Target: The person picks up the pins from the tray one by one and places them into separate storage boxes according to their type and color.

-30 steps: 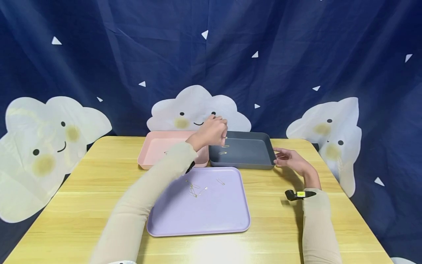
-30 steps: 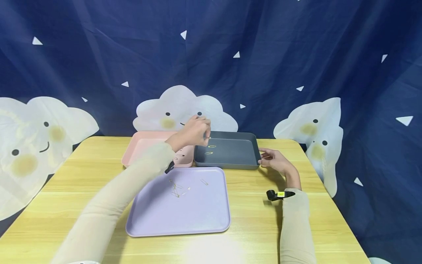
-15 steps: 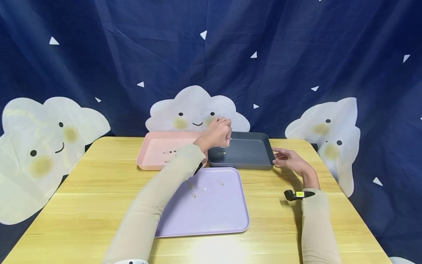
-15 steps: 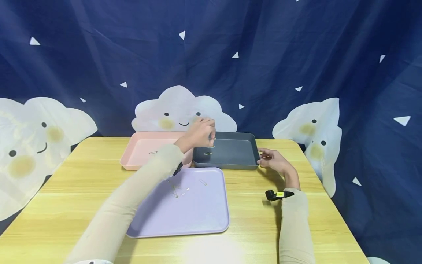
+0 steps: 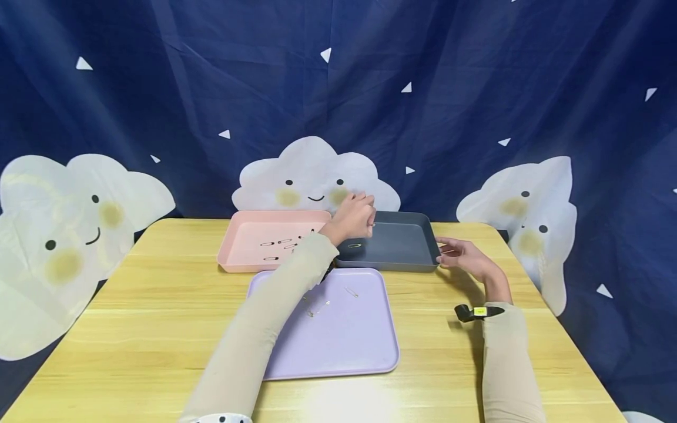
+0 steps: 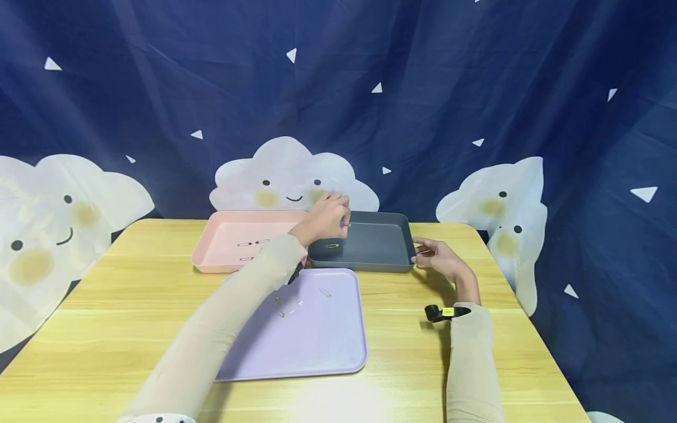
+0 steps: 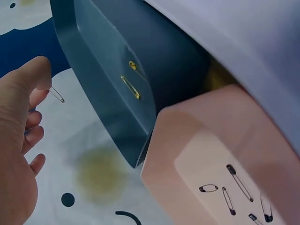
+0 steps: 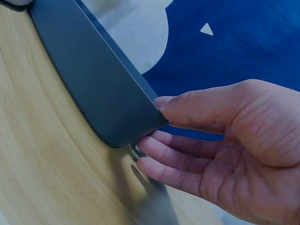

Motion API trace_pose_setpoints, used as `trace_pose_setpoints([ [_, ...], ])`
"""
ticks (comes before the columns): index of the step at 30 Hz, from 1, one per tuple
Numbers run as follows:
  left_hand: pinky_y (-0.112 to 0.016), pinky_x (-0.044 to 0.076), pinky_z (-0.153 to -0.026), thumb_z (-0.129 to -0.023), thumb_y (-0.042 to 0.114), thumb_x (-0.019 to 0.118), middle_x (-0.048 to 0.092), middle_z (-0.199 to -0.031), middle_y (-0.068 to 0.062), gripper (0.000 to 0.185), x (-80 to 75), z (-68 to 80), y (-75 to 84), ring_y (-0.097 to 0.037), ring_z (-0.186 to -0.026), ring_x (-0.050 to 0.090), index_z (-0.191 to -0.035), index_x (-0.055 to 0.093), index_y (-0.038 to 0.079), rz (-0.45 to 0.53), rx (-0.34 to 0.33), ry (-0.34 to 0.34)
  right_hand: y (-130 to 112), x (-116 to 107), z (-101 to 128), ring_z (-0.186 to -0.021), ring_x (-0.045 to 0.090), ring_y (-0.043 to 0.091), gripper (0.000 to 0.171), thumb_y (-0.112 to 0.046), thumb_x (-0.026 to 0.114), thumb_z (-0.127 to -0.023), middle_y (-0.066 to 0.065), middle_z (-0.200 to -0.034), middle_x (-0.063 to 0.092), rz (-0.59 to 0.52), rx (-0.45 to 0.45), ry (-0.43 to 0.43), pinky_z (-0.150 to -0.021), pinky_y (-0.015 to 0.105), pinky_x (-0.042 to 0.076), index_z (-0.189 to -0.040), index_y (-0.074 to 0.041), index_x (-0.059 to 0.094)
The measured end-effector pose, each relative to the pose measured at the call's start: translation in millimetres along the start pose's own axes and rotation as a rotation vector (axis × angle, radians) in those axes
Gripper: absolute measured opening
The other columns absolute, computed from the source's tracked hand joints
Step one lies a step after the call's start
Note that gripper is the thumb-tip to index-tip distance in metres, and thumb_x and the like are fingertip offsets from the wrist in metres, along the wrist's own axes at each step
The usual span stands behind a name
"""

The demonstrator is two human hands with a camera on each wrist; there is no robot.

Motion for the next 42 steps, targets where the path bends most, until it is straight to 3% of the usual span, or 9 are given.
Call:
trace_pose_setpoints([
  [4,-0.037,0.041,-0.094,-0.077,0.023,0.067,0.059,-0.101,0.004,0.004,6.0,-1.2,0.8,-0.019,-0.101,0.052,-0.073,0.069,0.023,0.003,-0.006,-0.014,-0.2,0.4,-0.3,-0.124,0.056,0.034,0.069,-0.004,0.065,-0.095,0.038,-0.139,0.051,0.006,-0.001,-0.001,-0.094,0.028,0.057,-0.155,0.007,0.032],
  [11,-0.038,0.042,-0.096,-0.076,0.024,0.067,0.06,-0.101,0.004,0.004,11.7,-1.9,2.7,-0.02,-0.102,0.054,-0.074,0.07,0.021,0.015,-0.011,-0.031,0.5,0.4,-0.7,-0.122,0.057,0.029,0.068,-0.003,0.065,-0.095,0.038,-0.14,0.051,-0.005,0.002,-0.002,-0.093,0.027,0.057,-0.155,0.007,0.033],
  [20,-0.037,0.04,-0.093,-0.079,0.022,0.068,0.06,-0.101,0.003,0.004,18.5,-1.8,6.7,-0.019,-0.099,0.053,-0.075,0.068,0.022,0.025,-0.02,-0.067,0.3,0.5,0.1,-0.127,0.053,0.04,0.068,-0.003,0.064,-0.095,0.038,-0.141,0.05,0.006,0.001,0.002,-0.094,0.028,0.057,-0.155,0.007,0.033],
  [31,-0.037,0.038,-0.095,-0.084,0.022,0.068,0.059,-0.104,0.003,0.007,25.7,-1.2,7.0,-0.02,-0.1,0.05,-0.077,0.067,0.022,0.052,-0.03,-0.125,0.2,0.0,-1.9,-0.111,0.059,0.011,0.069,-0.005,0.065,-0.096,0.038,-0.141,0.049,-0.007,0.003,-0.003,-0.092,0.023,0.056,-0.156,0.006,0.032],
  [38,-0.039,0.039,-0.097,-0.082,0.033,0.076,0.059,-0.108,0.003,0.014,30.1,1.1,2.7,-0.02,-0.104,0.05,-0.082,0.066,0.022,0.042,-0.041,-0.148,2.6,-0.8,-3.8,-0.113,0.059,0.013,0.068,-0.005,0.064,-0.096,0.037,-0.14,0.051,0.009,0.01,0.002,-0.092,0.023,0.056,-0.156,0.005,0.033],
  [42,-0.039,0.039,-0.096,-0.082,0.032,0.075,0.06,-0.108,0.003,0.013,31.2,2.2,0.2,-0.02,-0.105,0.052,-0.087,0.071,0.021,0.046,-0.04,-0.144,3.4,-1.5,-3.6,-0.112,0.058,0.011,0.068,-0.007,0.065,-0.096,0.036,-0.14,0.051,0.025,0.016,0.004,-0.09,0.02,0.055,-0.155,0.005,0.034],
])
Point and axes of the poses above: each hand's wrist, its own z-axis away from the middle knuckle, its own x-axis out of the palm, y = z × x, the point moved 6 cm from there along -z, towards the middle knuckle
